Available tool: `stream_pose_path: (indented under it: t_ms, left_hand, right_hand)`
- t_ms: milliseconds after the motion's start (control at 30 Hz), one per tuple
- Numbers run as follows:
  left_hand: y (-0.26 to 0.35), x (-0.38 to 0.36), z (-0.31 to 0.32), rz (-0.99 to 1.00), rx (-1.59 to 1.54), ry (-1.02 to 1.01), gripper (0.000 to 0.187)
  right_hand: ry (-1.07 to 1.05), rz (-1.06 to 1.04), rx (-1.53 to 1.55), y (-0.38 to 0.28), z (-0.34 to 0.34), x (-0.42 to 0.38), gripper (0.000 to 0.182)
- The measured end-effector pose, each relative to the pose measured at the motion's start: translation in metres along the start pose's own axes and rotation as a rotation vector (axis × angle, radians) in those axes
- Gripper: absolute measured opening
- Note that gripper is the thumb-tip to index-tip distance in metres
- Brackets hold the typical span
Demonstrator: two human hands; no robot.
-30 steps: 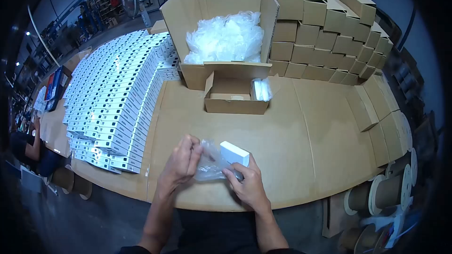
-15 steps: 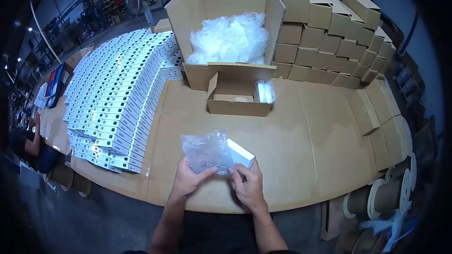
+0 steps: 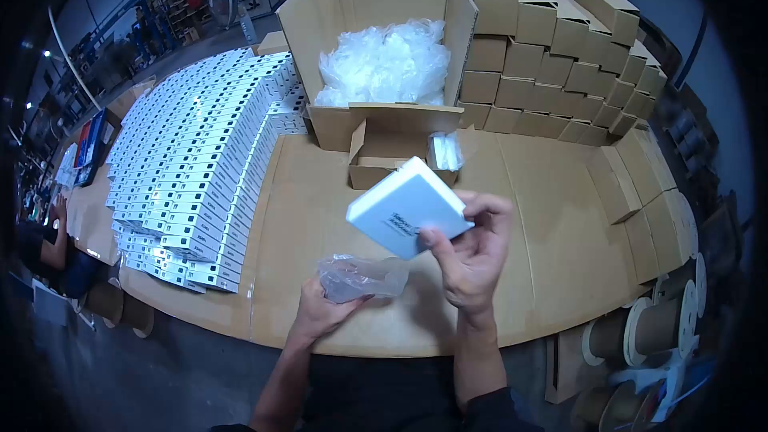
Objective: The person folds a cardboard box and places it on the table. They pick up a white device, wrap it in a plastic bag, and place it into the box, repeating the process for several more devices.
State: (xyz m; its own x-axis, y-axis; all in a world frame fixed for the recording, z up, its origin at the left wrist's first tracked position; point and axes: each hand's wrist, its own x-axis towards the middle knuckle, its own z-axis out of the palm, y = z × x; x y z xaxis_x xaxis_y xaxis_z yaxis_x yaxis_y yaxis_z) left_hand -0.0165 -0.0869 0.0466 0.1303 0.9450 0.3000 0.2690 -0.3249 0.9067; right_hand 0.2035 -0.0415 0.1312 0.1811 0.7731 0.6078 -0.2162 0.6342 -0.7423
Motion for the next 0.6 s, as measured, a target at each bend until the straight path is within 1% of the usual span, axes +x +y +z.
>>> stream_pose_path:
  t_ms: [100,200,300,367,467,600]
  left_hand:
    - [-0.001,0.0,0.003,-0.04,-0.025,-0.02,0.051]
    - [-0.005,0.0,0.003,-0.069,-0.033,-0.019,0.052]
    - [-0.008,0.001,-0.002,-0.08,0.009,-0.021,0.053]
    - [-0.012,0.0,-0.003,-0.119,0.035,-0.012,0.055]
    - [-0.013,-0.001,-0.003,-0.129,-0.003,-0.021,0.057]
    - [-0.02,-0.004,0.003,-0.138,-0.048,-0.016,0.057]
  right_hand:
    - [-0.119,0.101,0.06,0.005,0.016,0.004,0.037]
    - [-0.162,0.252,0.061,0.005,0.028,-0.003,0.036]
    - [-0.188,0.311,0.052,0.013,0.021,-0.006,0.036]
    - [-0.195,0.327,0.016,0.012,0.018,-0.004,0.036]
    - [-0.257,0.337,-0.074,0.013,0.005,0.001,0.035]
    - [-0.275,0.336,-0.11,0.014,0.002,0.004,0.033]
